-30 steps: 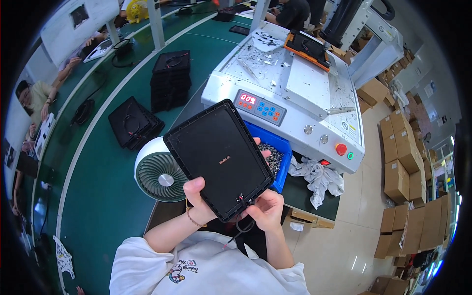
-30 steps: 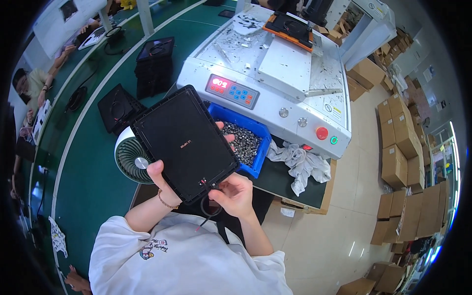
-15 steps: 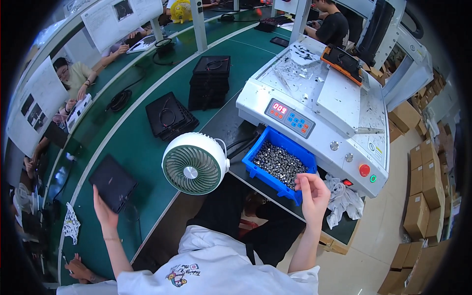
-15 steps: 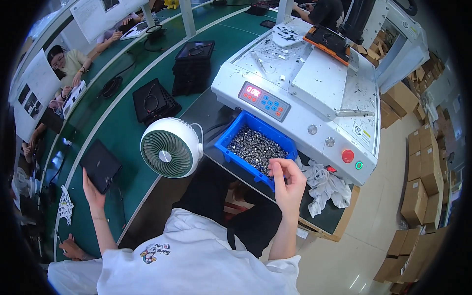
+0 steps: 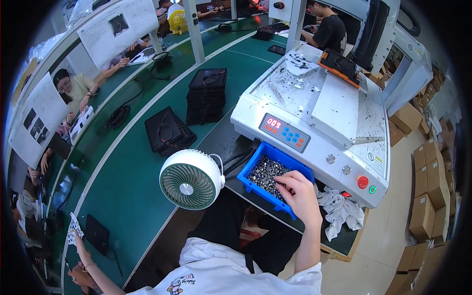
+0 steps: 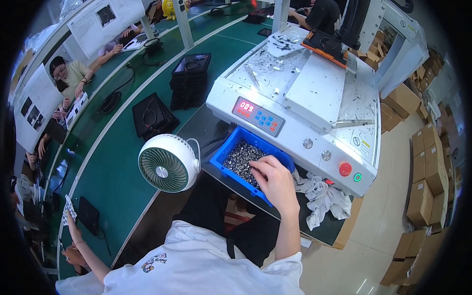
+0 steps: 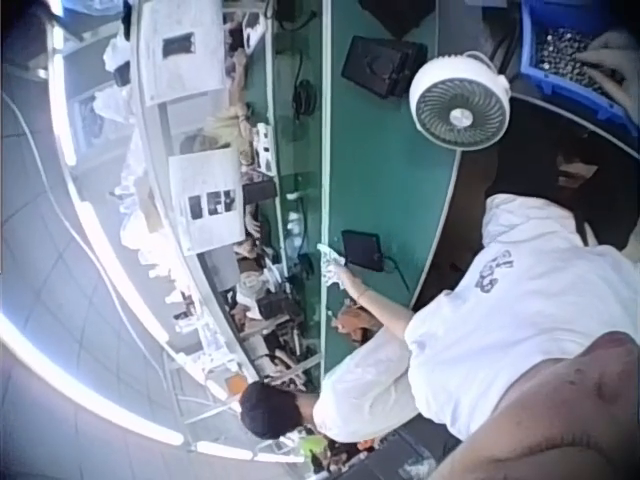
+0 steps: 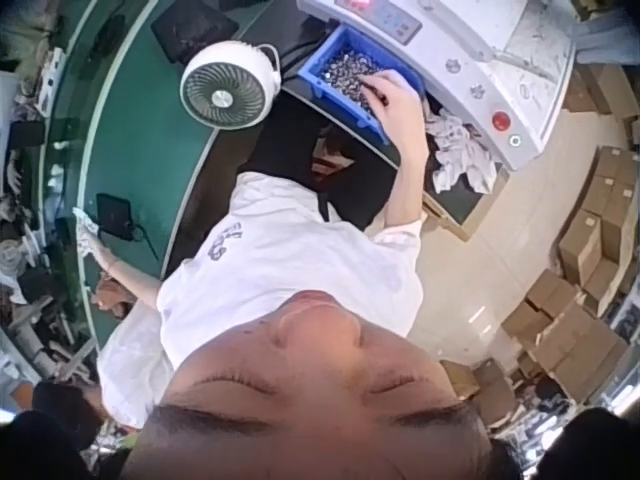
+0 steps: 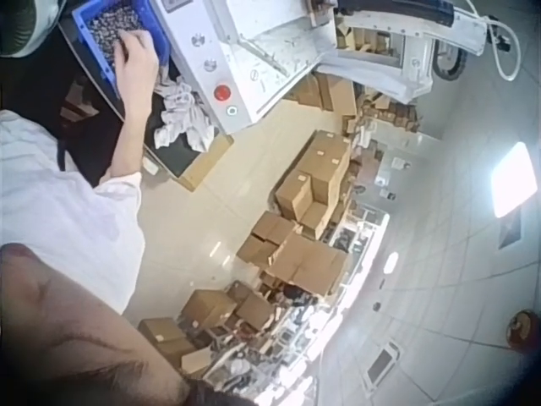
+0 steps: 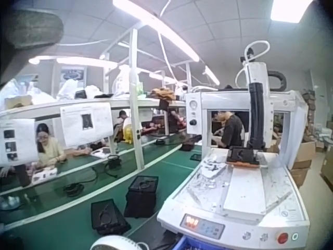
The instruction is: Manually assembling electronic components into plastic housings and processing them through an automated machine.
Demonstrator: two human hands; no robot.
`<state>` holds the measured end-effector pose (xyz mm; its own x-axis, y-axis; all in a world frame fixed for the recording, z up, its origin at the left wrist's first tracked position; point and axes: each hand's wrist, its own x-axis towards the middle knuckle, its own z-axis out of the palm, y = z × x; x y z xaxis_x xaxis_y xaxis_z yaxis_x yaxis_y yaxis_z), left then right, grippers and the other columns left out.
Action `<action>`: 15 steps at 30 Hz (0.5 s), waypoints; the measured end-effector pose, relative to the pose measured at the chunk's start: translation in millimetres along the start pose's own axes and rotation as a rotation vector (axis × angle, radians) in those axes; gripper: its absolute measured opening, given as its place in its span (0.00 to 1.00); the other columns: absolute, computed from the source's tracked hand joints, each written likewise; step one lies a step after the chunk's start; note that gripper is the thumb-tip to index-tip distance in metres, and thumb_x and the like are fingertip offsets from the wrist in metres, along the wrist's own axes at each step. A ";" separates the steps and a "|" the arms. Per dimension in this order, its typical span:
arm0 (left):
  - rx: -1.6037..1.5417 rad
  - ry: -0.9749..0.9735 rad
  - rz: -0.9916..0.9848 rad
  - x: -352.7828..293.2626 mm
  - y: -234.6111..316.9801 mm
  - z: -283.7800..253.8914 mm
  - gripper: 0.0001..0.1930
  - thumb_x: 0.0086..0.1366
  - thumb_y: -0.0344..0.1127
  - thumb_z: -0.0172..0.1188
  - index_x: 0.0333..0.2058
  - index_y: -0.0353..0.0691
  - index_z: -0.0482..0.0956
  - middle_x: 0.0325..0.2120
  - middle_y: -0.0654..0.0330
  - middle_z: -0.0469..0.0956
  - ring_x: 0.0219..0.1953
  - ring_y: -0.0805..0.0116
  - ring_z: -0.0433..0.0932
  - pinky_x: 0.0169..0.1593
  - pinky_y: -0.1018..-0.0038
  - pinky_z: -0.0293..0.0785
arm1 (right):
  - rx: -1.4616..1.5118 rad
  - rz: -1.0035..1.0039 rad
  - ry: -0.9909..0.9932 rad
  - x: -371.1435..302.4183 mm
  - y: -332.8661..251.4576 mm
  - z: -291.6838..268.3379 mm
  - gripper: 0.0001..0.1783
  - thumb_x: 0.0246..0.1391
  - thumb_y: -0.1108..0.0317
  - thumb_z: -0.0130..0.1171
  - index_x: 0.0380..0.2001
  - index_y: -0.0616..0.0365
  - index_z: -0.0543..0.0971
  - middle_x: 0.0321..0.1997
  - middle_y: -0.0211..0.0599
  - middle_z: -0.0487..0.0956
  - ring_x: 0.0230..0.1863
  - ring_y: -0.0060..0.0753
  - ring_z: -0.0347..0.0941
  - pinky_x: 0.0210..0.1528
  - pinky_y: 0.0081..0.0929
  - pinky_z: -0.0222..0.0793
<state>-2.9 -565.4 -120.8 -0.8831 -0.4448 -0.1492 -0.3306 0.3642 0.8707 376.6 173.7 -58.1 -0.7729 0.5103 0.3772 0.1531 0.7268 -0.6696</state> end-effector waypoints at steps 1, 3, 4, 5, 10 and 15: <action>-0.024 -0.027 0.058 -0.7 20.1 9.0 0.43 0.62 0.68 0.49 0.67 0.47 0.57 0.67 0.61 0.57 0.69 0.59 0.51 0.66 0.52 0.45 | 0.011 -0.021 -0.001 1.5 0.5 0.6 0.11 0.49 0.75 0.64 0.38 0.62 0.82 0.35 0.36 0.77 0.27 0.29 0.74 0.32 0.24 0.71; -0.076 -0.150 0.203 -24.4 82.1 66.9 0.39 0.64 0.66 0.48 0.66 0.47 0.61 0.64 0.62 0.62 0.64 0.63 0.59 0.63 0.61 0.53 | 0.031 -0.040 -0.006 4.9 1.9 2.7 0.11 0.49 0.75 0.65 0.38 0.62 0.82 0.35 0.36 0.76 0.26 0.29 0.73 0.32 0.24 0.70; -0.082 -0.160 0.381 -37.8 111.4 100.8 0.36 0.66 0.64 0.47 0.65 0.47 0.63 0.62 0.62 0.65 0.62 0.65 0.62 0.62 0.65 0.56 | 0.038 -0.068 -0.023 7.2 2.0 3.2 0.11 0.48 0.74 0.66 0.37 0.61 0.82 0.34 0.36 0.76 0.26 0.28 0.72 0.31 0.24 0.70; -0.145 -0.276 0.432 -53.0 147.0 138.7 0.29 0.68 0.58 0.49 0.60 0.47 0.69 0.54 0.62 0.72 0.55 0.69 0.69 0.57 0.70 0.63 | 0.033 -0.066 -0.036 9.2 -0.4 2.8 0.11 0.47 0.74 0.67 0.37 0.61 0.82 0.34 0.36 0.76 0.26 0.29 0.72 0.31 0.24 0.70; -0.258 -0.800 0.678 -187.3 292.6 357.7 0.16 0.68 0.43 0.56 0.47 0.38 0.76 0.39 0.60 0.79 0.40 0.72 0.77 0.46 0.74 0.74 | 0.013 0.024 -0.043 6.4 -4.4 1.4 0.06 0.48 0.73 0.66 0.31 0.61 0.82 0.31 0.36 0.77 0.28 0.34 0.76 0.32 0.26 0.72; -0.062 -0.702 0.884 -195.8 344.2 544.8 0.25 0.59 0.53 0.63 0.36 0.31 0.80 0.30 0.49 0.81 0.35 0.60 0.80 0.42 0.68 0.74 | 0.107 0.009 0.123 3.6 -14.9 11.2 0.06 0.45 0.76 0.68 0.29 0.61 0.82 0.28 0.33 0.77 0.23 0.22 0.69 0.28 0.19 0.66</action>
<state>-125.2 92.9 -47.2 -0.7966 0.5143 0.3176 0.5030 0.2727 0.8201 364.6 159.5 -53.9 -0.6895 0.5736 0.4422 0.0880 0.6723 -0.7350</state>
